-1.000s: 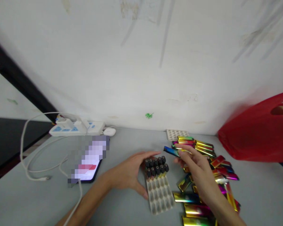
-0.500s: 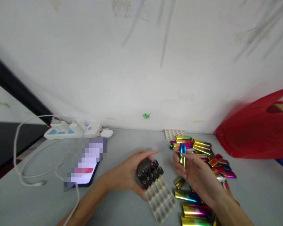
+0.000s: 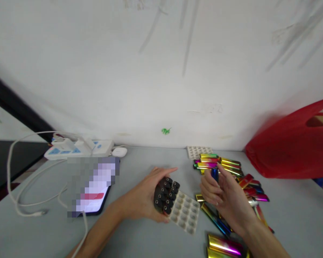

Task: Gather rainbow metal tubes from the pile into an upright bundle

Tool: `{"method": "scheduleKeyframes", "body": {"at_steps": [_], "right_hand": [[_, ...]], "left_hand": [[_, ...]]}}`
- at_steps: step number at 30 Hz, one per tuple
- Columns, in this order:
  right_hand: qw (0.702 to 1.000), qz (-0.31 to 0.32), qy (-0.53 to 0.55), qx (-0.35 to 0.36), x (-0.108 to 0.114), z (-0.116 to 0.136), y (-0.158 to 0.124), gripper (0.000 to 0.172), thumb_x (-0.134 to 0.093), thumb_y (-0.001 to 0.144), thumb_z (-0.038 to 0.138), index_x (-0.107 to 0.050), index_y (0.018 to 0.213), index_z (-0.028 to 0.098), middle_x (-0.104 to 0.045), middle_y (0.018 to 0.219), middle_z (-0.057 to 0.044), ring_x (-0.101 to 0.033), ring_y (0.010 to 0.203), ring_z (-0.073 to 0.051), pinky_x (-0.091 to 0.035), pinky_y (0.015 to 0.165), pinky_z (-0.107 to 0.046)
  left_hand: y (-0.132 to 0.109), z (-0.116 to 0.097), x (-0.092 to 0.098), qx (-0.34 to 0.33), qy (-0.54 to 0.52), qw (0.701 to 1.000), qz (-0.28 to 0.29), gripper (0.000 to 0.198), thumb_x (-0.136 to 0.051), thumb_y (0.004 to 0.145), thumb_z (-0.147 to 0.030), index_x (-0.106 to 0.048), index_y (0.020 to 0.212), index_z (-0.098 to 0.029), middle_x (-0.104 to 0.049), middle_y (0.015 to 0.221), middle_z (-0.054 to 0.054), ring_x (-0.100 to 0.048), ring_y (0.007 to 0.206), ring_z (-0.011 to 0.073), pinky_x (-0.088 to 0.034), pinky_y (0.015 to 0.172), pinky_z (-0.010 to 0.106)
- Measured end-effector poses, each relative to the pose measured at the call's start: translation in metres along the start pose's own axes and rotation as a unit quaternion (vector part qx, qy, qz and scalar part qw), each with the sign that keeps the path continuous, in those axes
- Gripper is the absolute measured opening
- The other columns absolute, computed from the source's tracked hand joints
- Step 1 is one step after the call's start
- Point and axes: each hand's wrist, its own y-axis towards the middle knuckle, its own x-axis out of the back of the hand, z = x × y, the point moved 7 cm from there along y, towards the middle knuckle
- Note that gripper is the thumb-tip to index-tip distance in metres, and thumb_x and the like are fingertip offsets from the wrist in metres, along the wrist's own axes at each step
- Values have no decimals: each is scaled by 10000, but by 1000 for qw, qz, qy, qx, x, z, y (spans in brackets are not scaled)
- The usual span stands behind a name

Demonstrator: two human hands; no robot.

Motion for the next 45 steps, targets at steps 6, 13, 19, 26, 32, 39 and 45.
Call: {"method": "scheduleKeyframes", "body": {"at_steps": [6, 13, 19, 26, 32, 39, 45], "right_hand": [[1000, 17, 23, -6, -5, -1, 0, 606, -703, 998, 644, -447, 638, 229, -231, 615, 88, -126, 536, -113, -240, 499, -259], [1000, 5, 4, 5, -11, 0, -5, 532, -734, 961, 651, -547, 715, 218, -334, 691, 46, -210, 601, -142, -285, 518, -257], [1000, 17, 10, -8, -9, -6, -3, 562, -787, 916, 656, -514, 694, 219, -273, 654, 75, -161, 572, -122, -238, 502, -249], [999, 15, -18, -24, -8, -14, -3, 614, -749, 939, 676, -438, 651, 231, -198, 595, 108, -80, 527, -99, -121, 464, -262], [997, -5, -73, -10, -5, -16, -4, 610, -718, 951, 670, -407, 647, 243, -191, 582, 112, -94, 513, -96, -119, 458, -267], [996, -22, -90, -7, -1, -23, -2, 555, -682, 954, 639, -413, 666, 248, -180, 595, 118, -83, 509, -91, -105, 445, -253], [996, -9, -89, -17, -6, -22, -1, 624, -715, 931, 703, -398, 653, 243, -179, 585, 120, -83, 503, -83, -104, 442, -250]], "left_hand": [[-2, 0, -1, 5, -9, 999, 34, 1203, -1010, 588, -230, -470, 1661, -307, -620, 1517, 90, -616, 1367, 366, -459, 1247, 484], [-2, 7, -2, 23, -42, 999, 16, 1134, -984, 612, -212, -485, 1626, -305, -690, 1405, 75, -708, 1241, 335, -560, 1145, 458], [-2, 13, -4, 15, -27, 999, 9, 1117, -983, 596, -220, -479, 1589, -315, -701, 1348, 70, -716, 1218, 330, -588, 1104, 448], [2, 4, -2, -16, 13, 1000, -14, 1011, -996, 546, -236, -570, 1461, -291, -685, 1357, 79, -675, 1269, 353, -554, 1151, 468], [3, -2, -2, -20, 27, 999, -11, 823, -972, 567, -238, -627, 1313, -260, -711, 1249, 59, -691, 1204, 332, -568, 1112, 442], [3, -2, -2, -8, 16, 1000, -4, 797, -975, 568, -233, -629, 1285, -263, -710, 1238, 48, -689, 1194, 320, -562, 1105, 431], [3, -3, -1, -1, 26, 1000, -7, 797, -981, 567, -246, -631, 1284, -259, -700, 1240, 42, -681, 1196, 319, -560, 1099, 422]]}}
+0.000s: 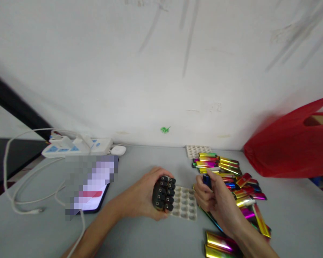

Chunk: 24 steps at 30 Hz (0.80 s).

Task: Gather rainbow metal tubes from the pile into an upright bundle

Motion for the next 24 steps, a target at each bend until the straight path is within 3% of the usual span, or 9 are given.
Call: {"method": "scheduleKeyframes", "body": {"at_steps": [13, 18, 24], "right_hand": [[999, 12, 28, -13, -3, 3, -4, 624, -747, 929, 703, -423, 670, 236, -178, 605, 115, -70, 528, -94, -100, 466, -266], [999, 24, 28, -5, -4, 3, -4, 625, -736, 929, 720, -432, 673, 237, -189, 604, 112, -70, 526, -97, -101, 463, -266], [1000, 15, 21, 0, -2, 4, -3, 614, -712, 947, 701, -415, 669, 241, -183, 601, 111, -75, 521, -95, -106, 459, -263]], "left_hand": [[1, -4, 0, -6, 0, 1000, 4, 746, -972, 552, -203, -651, 1225, -238, -669, 1179, 34, -648, 1150, 308, -532, 1081, 407], [2, -7, -2, -12, -2, 999, 34, 621, -969, 540, -188, -666, 1081, -217, -633, 1116, 19, -630, 1117, 294, -522, 1070, 394], [3, -9, -2, -16, 3, 999, 29, 536, -941, 575, -198, -652, 1026, -208, -607, 1083, 22, -622, 1085, 289, -516, 1052, 393]]}}
